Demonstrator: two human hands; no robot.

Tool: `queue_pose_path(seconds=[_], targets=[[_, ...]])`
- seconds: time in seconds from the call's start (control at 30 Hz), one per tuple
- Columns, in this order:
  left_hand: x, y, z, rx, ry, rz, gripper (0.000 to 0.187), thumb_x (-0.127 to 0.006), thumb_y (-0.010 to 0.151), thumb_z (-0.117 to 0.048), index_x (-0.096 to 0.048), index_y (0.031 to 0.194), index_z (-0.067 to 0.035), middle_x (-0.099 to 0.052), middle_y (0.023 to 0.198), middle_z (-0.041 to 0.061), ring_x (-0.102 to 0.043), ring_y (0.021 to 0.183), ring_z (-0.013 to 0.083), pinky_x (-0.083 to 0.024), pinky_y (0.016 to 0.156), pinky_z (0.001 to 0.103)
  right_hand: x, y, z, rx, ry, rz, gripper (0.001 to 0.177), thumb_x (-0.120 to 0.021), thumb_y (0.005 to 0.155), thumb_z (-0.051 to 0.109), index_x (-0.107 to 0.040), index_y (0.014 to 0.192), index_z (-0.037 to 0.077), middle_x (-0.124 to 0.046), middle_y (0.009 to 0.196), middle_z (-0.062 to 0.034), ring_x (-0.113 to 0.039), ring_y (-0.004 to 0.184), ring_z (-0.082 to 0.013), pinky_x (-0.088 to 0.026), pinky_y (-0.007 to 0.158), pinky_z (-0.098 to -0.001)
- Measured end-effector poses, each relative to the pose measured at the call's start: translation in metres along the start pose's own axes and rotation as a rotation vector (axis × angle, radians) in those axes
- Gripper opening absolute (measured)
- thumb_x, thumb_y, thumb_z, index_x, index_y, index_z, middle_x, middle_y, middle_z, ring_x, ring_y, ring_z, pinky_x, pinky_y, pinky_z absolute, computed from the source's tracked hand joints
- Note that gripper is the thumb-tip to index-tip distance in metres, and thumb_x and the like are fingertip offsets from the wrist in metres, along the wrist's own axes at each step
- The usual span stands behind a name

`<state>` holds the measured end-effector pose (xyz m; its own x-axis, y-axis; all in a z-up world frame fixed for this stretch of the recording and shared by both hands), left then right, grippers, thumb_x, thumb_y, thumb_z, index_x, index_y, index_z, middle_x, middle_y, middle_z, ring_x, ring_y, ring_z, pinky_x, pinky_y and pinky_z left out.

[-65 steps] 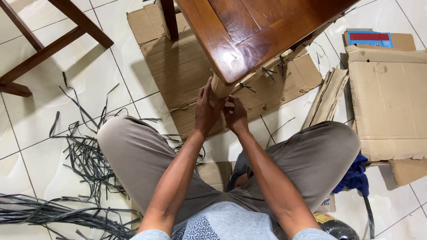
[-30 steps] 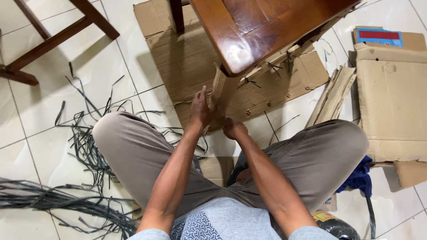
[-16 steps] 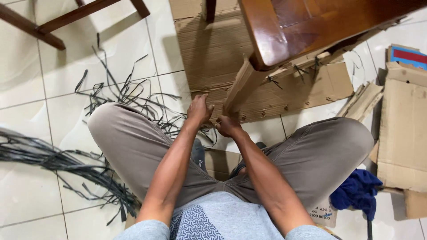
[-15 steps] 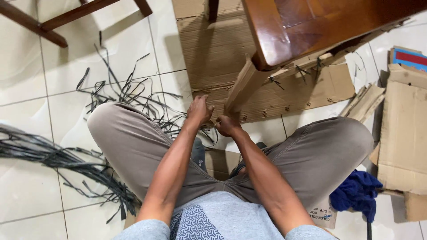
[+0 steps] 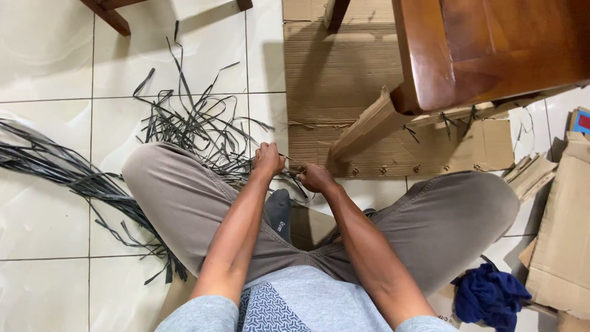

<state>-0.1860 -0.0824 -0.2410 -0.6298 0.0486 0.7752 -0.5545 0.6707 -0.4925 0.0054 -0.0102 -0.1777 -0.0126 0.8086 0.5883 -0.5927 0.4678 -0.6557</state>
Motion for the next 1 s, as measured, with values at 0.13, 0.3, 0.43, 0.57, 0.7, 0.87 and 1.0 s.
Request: queue_pose_path(seconds=[0.13, 0.3, 0.43, 0.57, 0.7, 0.87, 1.0], targets=[[0.006, 0.007, 0.005, 0.076, -0.027, 0.006, 0.049, -0.065, 0.088, -0.035, -0.058, 0.131, -0.011, -0.046, 0.148, 0.017, -0.05, 0.134, 0.0453, -0.049, 0.102, 0.065, -0.001, 0.004, -0.003, -0.012, 0.013, 0.022, 0.042, -0.059, 0.094, 0.041, -0.069, 0.133, 0.027, -0.075, 0.126, -0.0047, -0.061, 0.13, -0.0335, -0.048, 0.112, -0.0511], [0.06, -0.019, -0.022, 0.109, -0.068, -0.063, 0.053, -0.065, 0.094, -0.032, -0.052, 0.141, -0.012, -0.041, 0.153, 0.018, -0.044, 0.14, 0.0441, -0.045, 0.109, 0.063, -0.007, 0.01, -0.014, -0.036, 0.025, 0.03, 0.043, -0.06, 0.094, 0.042, -0.069, 0.133, 0.025, -0.075, 0.125, -0.005, -0.062, 0.13, -0.0327, -0.048, 0.11, -0.0505], [0.066, -0.01, -0.032, 0.1, -0.118, 0.005, 0.055, -0.06, 0.097, -0.035, -0.047, 0.15, -0.031, -0.036, 0.16, 0.012, -0.041, 0.145, 0.0417, -0.042, 0.112, 0.064, 0.003, -0.002, -0.011, -0.05, 0.044, 0.037, 0.042, -0.059, 0.094, 0.039, -0.07, 0.132, 0.023, -0.075, 0.126, -0.0069, -0.061, 0.13, -0.0344, -0.048, 0.112, -0.051], [0.048, 0.015, -0.027, 0.078, -0.061, 0.031, 0.058, -0.058, 0.097, -0.039, -0.044, 0.153, -0.04, -0.04, 0.155, 0.017, -0.039, 0.147, 0.0408, -0.038, 0.117, 0.058, 0.004, -0.008, -0.013, -0.037, 0.049, 0.04, 0.041, -0.059, 0.095, 0.038, -0.07, 0.131, 0.021, -0.074, 0.125, -0.0102, -0.061, 0.13, -0.0349, -0.048, 0.112, -0.0502], [0.048, 0.025, -0.034, 0.1, -0.003, 0.008, 0.061, -0.061, 0.096, -0.039, -0.043, 0.154, -0.034, -0.039, 0.152, 0.021, -0.036, 0.146, 0.0426, -0.038, 0.116, 0.059, 0.012, -0.02, -0.012, -0.034, 0.064, 0.031, 0.041, -0.059, 0.095, 0.035, -0.07, 0.131, 0.018, -0.075, 0.123, -0.0116, -0.064, 0.127, -0.0353, -0.05, 0.108, -0.0516], [0.008, 0.061, -0.012, 0.153, 0.011, -0.031, 0.067, -0.063, 0.093, -0.035, -0.04, 0.154, -0.017, -0.026, 0.161, 0.011, -0.029, 0.145, 0.0409, -0.032, 0.112, 0.074, 0.015, -0.021, -0.018, -0.057, 0.08, 0.024, 0.041, -0.059, 0.095, 0.035, -0.07, 0.13, 0.018, -0.075, 0.123, -0.0115, -0.064, 0.127, -0.0345, -0.051, 0.108, -0.0507], [-0.003, 0.065, -0.012, 0.121, -0.012, -0.15, 0.06, -0.063, 0.092, -0.031, -0.047, 0.146, -0.011, -0.044, 0.15, 0.001, -0.042, 0.135, 0.0356, -0.034, 0.111, 0.067, 0.014, -0.02, -0.021, -0.07, 0.05, -0.014, 0.039, -0.058, 0.094, 0.038, -0.073, 0.127, 0.022, -0.076, 0.121, -0.0079, -0.066, 0.124, -0.0306, -0.052, 0.107, -0.0483]])
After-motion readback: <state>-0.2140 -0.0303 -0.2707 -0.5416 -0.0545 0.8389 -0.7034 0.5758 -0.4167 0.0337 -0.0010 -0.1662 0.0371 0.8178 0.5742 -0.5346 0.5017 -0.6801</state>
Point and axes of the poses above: each hand's wrist, its own y-axis towards the middle knuckle, its own x-axis out of the back of the hand, z = x × y, the point moved 2 cm from there along y, towards the middle knuckle
